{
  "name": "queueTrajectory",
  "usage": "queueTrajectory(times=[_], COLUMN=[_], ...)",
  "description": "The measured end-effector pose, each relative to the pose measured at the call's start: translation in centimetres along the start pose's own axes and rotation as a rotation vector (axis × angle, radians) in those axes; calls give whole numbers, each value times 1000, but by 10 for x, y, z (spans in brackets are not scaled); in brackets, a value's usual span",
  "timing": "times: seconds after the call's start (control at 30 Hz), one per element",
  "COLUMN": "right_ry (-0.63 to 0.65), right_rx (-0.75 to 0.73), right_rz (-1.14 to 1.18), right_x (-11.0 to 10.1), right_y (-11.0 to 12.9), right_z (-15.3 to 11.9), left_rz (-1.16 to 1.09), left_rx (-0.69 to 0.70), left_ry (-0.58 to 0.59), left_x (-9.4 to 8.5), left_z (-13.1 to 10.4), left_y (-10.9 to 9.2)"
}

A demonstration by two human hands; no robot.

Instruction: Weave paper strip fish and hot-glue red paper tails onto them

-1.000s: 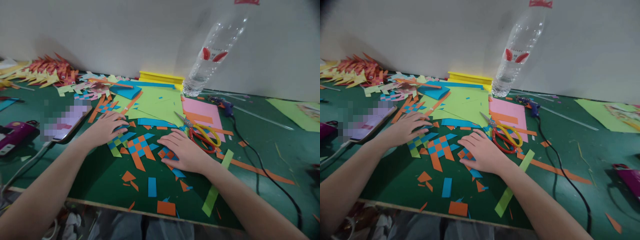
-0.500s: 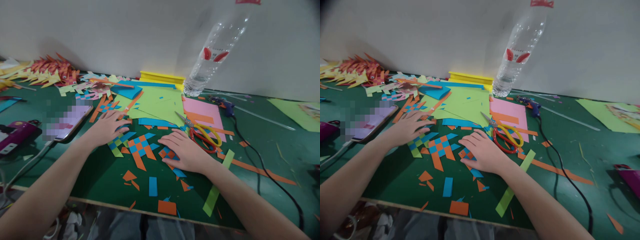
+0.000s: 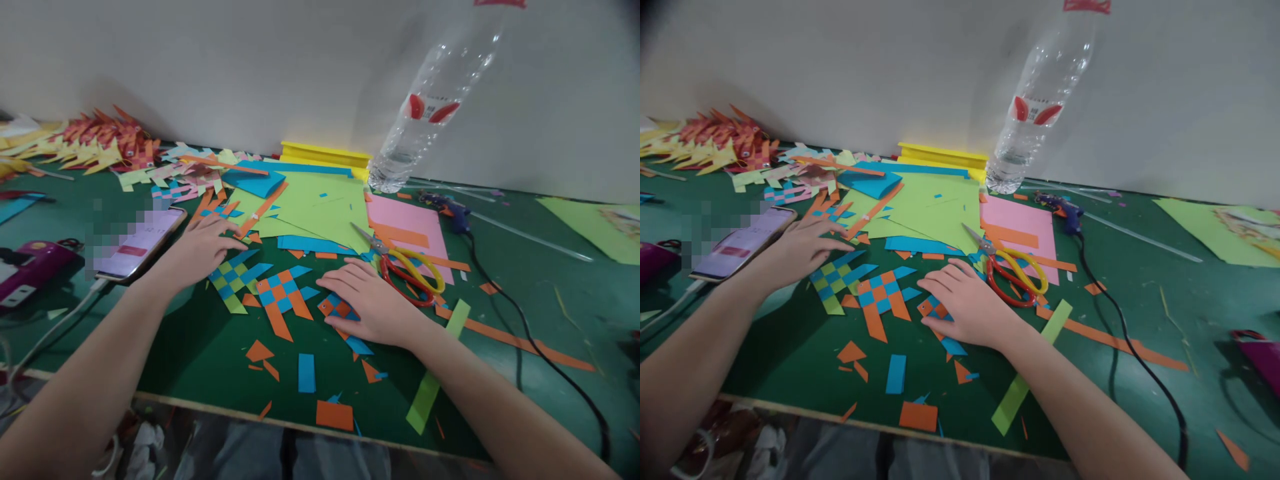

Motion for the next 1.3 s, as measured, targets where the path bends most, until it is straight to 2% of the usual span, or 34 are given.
queueTrajectory(times=[0.27,0.57,0.8,0.97,1.3], right_ry=[-2,3,-2,14,5], right_rx=[2,7,14,14,16], right_rz=[1,0,16,1,21], right_x=[0,0,-1,0,0], right_y=[0,1,1,1,1], right_z=[0,1,0,0,0], left_rz=[-61,-11,-101,-31,20], left_rx=[35,4,50,37,-13], left_ry=[58,28,25,50,14], left_x=[5,3,4,6,5], left_z=[3,2,3,3,3], left_y=[-5,-3,-6,-4,-5])
Point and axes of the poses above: each hand's wrist, its own z-axis towards the middle knuckle, its own x-axis out of the palm, y = z × x, the point moved 3 cm from there along z, towards the middle knuckle, and after that the axes turned 5 degrees about z, right-handed, at the moved point
